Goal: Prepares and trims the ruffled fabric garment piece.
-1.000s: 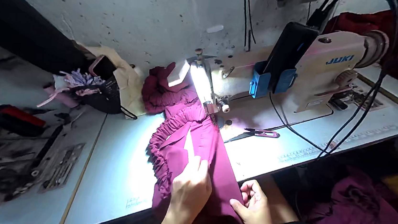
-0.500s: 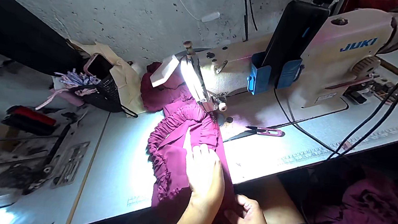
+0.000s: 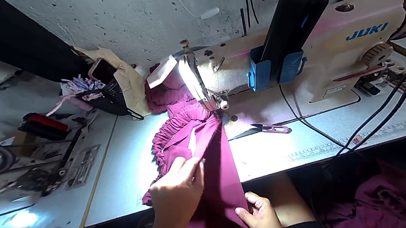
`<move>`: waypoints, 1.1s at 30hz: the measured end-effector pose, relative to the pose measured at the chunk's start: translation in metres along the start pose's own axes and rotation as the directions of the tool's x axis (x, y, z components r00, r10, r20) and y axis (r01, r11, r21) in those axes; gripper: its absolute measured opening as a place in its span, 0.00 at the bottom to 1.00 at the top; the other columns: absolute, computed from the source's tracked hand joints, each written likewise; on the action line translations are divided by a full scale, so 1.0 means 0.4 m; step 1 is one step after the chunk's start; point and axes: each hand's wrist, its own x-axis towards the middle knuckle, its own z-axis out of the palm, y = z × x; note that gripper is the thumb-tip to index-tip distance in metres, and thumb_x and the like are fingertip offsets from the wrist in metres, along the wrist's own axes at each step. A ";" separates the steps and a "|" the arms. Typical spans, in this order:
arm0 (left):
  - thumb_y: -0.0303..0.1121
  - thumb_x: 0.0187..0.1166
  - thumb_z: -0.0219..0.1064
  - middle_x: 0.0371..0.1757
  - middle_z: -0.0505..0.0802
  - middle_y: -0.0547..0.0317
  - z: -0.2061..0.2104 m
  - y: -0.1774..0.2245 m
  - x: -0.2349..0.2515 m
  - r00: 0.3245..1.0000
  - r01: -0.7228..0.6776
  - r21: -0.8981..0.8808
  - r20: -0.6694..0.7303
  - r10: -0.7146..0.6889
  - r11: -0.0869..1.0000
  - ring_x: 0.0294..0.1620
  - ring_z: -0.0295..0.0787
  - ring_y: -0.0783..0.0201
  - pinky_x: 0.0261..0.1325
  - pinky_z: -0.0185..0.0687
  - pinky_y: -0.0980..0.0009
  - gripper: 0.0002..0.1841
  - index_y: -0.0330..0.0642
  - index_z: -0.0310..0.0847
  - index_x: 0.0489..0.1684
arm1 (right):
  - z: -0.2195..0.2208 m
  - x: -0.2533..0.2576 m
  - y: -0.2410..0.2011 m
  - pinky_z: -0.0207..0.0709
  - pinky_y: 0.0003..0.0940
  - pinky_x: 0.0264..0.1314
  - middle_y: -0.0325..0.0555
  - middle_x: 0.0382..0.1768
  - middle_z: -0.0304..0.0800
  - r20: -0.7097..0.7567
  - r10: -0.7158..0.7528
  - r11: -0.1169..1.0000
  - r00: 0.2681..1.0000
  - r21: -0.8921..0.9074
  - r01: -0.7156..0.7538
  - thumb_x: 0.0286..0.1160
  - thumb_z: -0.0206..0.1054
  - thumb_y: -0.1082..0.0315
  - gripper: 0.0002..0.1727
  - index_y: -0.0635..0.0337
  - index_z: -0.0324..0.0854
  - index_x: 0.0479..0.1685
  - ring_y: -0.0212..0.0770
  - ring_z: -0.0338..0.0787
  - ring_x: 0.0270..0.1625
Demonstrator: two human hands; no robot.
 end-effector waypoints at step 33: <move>0.36 0.70 0.68 0.22 0.90 0.63 0.094 0.075 -0.062 0.951 0.107 -0.325 0.310 -0.001 0.939 0.21 0.88 0.65 0.20 0.79 0.65 0.08 0.45 0.91 0.29 | -0.025 0.073 -0.180 0.81 0.18 0.40 0.37 0.30 0.90 0.306 -0.529 0.723 0.791 -0.326 0.609 0.84 0.63 0.63 0.14 0.60 0.89 0.33 0.23 0.87 0.36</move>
